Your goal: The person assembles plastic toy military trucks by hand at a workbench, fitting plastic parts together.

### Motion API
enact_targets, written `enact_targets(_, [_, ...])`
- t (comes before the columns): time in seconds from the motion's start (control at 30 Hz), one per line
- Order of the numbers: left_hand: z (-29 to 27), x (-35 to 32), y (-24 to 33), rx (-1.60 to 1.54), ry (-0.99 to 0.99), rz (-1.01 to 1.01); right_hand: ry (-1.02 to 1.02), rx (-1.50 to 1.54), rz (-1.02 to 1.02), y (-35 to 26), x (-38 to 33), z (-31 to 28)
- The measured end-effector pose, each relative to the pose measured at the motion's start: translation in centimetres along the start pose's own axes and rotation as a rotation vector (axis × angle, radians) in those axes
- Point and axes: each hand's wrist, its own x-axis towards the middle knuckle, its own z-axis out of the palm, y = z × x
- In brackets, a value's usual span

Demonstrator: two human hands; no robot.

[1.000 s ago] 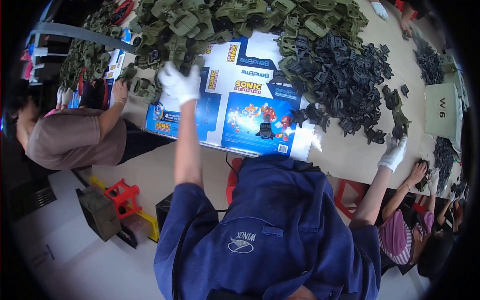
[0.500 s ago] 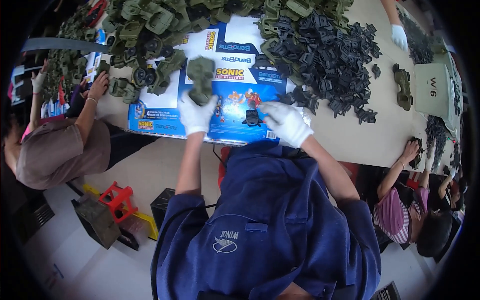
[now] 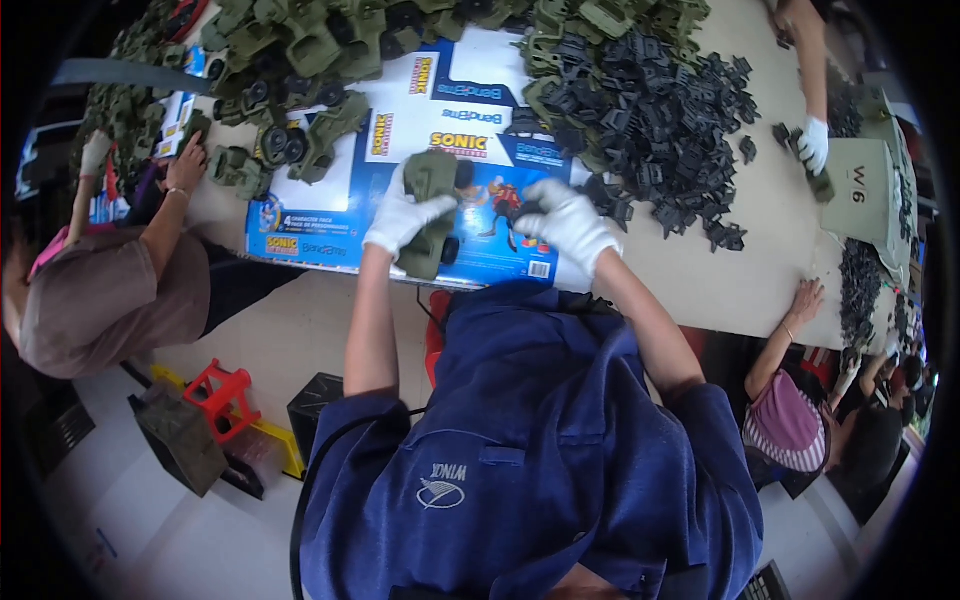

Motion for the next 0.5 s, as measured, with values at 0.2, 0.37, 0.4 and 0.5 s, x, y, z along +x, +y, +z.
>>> enact_targets(0.2, [4.8, -5.6, 5.9, 0.094, -0.444, 0.152, 0.243, 0.934, 0.330, -9.7, -4.5, -7.0])
enact_targets(0.37, [7.8, -5.5, 9.8, 0.311, -0.549, 0.285, 0.032, 0.691, 0.246, -8.6, -5.5, -7.2])
enact_targets(0.4, [8.2, -5.6, 9.8, 0.310, -0.547, 0.288, 0.114, 0.565, 0.140, -8.7, -5.6, -7.3])
enact_targets(0.5, [9.0, -5.9, 9.8, 0.161, -0.529, 0.214, -0.027, 0.550, -0.009, -7.6, -6.5, -8.6])
